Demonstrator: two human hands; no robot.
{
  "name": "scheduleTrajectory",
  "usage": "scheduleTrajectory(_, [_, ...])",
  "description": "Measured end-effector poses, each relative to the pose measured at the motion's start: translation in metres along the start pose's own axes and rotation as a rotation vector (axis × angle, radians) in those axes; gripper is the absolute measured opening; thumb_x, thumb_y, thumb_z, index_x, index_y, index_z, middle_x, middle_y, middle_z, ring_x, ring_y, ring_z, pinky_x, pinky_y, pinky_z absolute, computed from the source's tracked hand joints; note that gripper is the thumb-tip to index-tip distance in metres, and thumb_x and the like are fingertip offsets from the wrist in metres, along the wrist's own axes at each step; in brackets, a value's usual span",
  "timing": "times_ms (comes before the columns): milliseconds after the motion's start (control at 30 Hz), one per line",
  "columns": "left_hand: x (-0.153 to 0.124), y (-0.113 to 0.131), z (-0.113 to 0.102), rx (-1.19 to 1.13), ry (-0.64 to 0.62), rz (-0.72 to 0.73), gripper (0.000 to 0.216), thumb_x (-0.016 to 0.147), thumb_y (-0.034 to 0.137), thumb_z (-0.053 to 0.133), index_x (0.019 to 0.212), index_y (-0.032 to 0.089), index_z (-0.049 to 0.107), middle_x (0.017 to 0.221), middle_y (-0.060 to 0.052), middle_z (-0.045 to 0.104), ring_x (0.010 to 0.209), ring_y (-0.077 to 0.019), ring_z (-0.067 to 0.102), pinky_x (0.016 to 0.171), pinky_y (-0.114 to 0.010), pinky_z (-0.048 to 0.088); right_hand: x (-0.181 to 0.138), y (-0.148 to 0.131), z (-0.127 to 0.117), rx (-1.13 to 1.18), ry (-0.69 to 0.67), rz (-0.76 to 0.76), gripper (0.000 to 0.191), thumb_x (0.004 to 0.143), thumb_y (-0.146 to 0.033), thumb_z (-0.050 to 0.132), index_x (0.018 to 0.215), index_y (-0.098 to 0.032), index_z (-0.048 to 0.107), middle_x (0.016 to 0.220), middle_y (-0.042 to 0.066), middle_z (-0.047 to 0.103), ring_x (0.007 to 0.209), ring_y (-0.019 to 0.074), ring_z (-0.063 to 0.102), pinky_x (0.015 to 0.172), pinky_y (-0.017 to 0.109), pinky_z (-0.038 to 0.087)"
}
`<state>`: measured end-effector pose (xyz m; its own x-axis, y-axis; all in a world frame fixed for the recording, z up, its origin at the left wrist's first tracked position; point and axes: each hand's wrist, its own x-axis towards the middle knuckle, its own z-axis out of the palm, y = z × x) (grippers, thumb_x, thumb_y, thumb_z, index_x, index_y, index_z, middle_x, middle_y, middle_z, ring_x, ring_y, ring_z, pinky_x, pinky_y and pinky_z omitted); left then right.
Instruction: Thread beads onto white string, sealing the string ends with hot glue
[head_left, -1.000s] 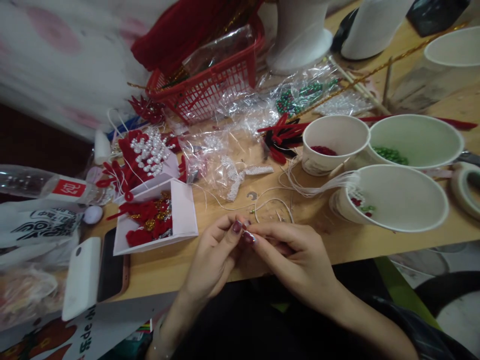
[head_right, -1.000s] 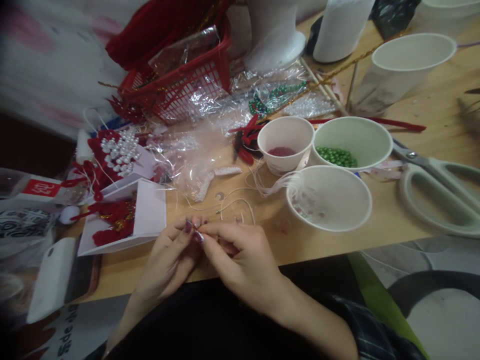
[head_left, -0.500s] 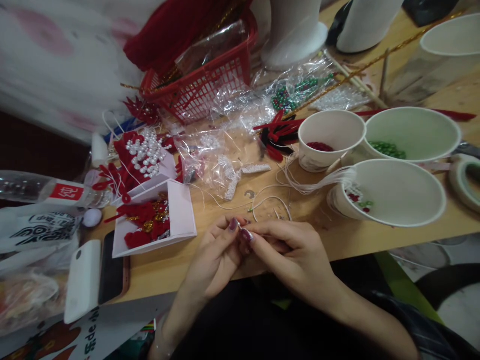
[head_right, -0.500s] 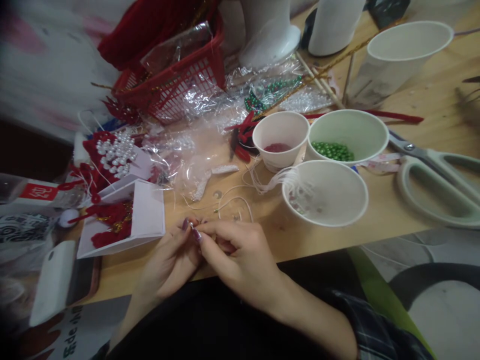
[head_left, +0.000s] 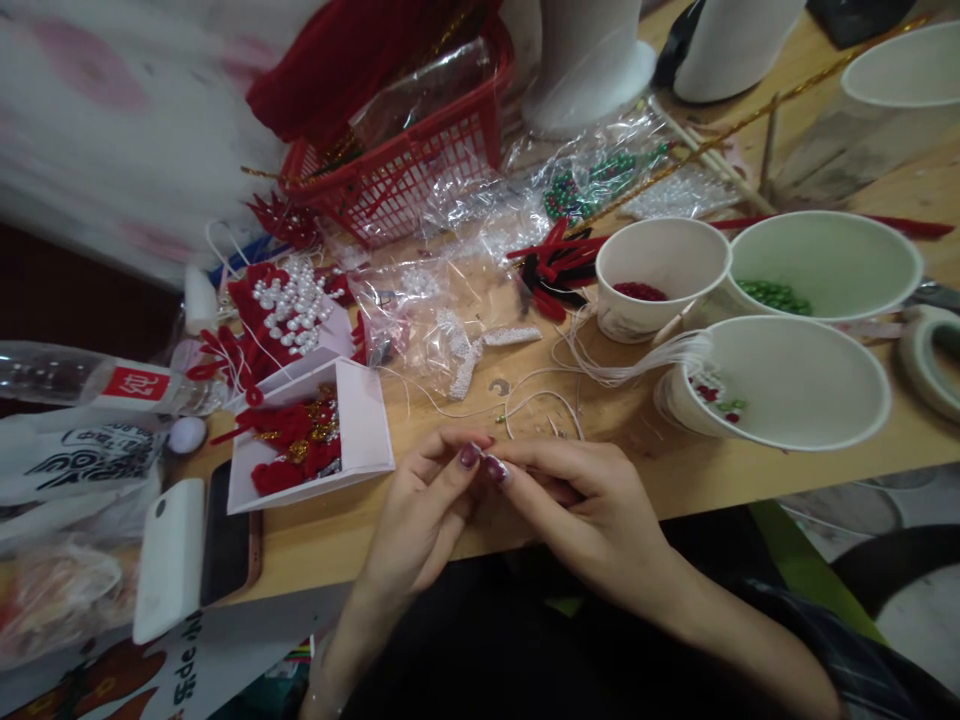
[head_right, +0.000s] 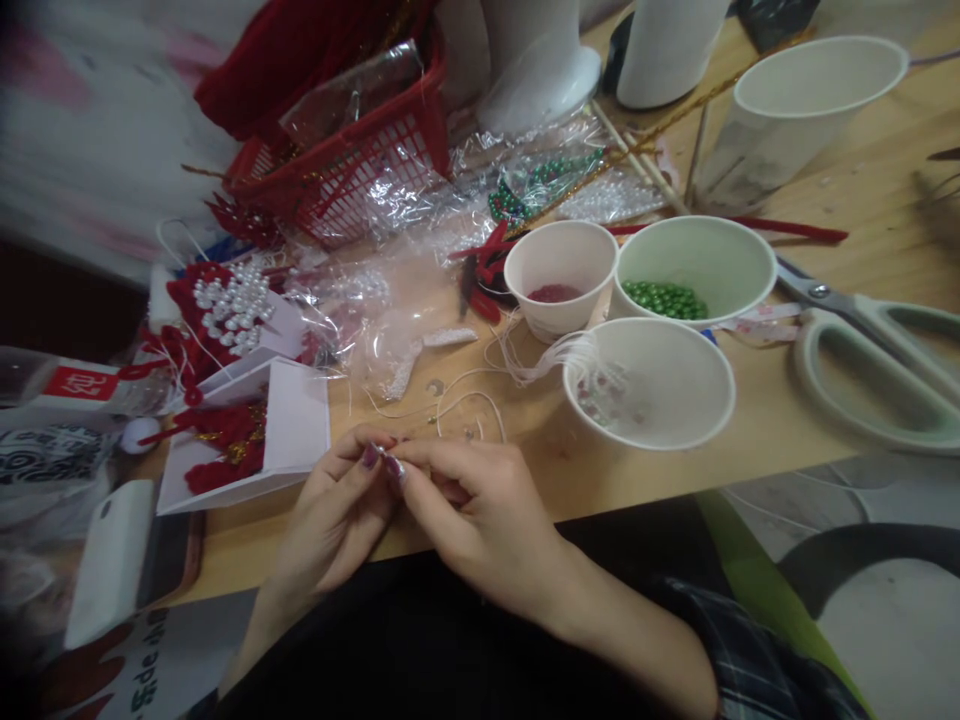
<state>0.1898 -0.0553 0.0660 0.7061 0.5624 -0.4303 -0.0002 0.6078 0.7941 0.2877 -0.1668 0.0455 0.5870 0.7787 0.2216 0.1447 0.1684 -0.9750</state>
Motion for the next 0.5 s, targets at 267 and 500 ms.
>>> scheduleTrajectory(267, [-0.0026, 0.0002, 0.0000, 0.131, 0.033, 0.084, 0.016, 0.067, 0.029, 0.088, 0.077, 0.020, 0.078, 0.079, 0.001, 0.072, 0.074, -0.0075, 0.065, 0.072, -0.013, 0.052, -0.0003, 0.0025, -0.0003, 0.021, -0.013, 0.007, 0.020, 0.091, -0.015, 0.060, 0.100, -0.017, 0.077, 0.073, 0.001, 0.073, 0.059, 0.0111, 0.061, 0.055, 0.022, 0.046])
scheduleTrajectory(500, [-0.0046, 0.0001, -0.0025, 0.332, 0.100, 0.240, 0.018, 0.068, 0.033, 0.086, 0.076, 0.019, 0.078, 0.083, -0.002, 0.072, 0.075, -0.0116, 0.065, 0.069, -0.017, 0.053, 0.0007, 0.0003, -0.0001, 0.003, -0.023, -0.006, 0.020, 0.091, -0.016, 0.058, 0.099, -0.015, 0.077, 0.066, 0.001, 0.071, 0.052, 0.0105, 0.056, 0.051, 0.021, 0.043])
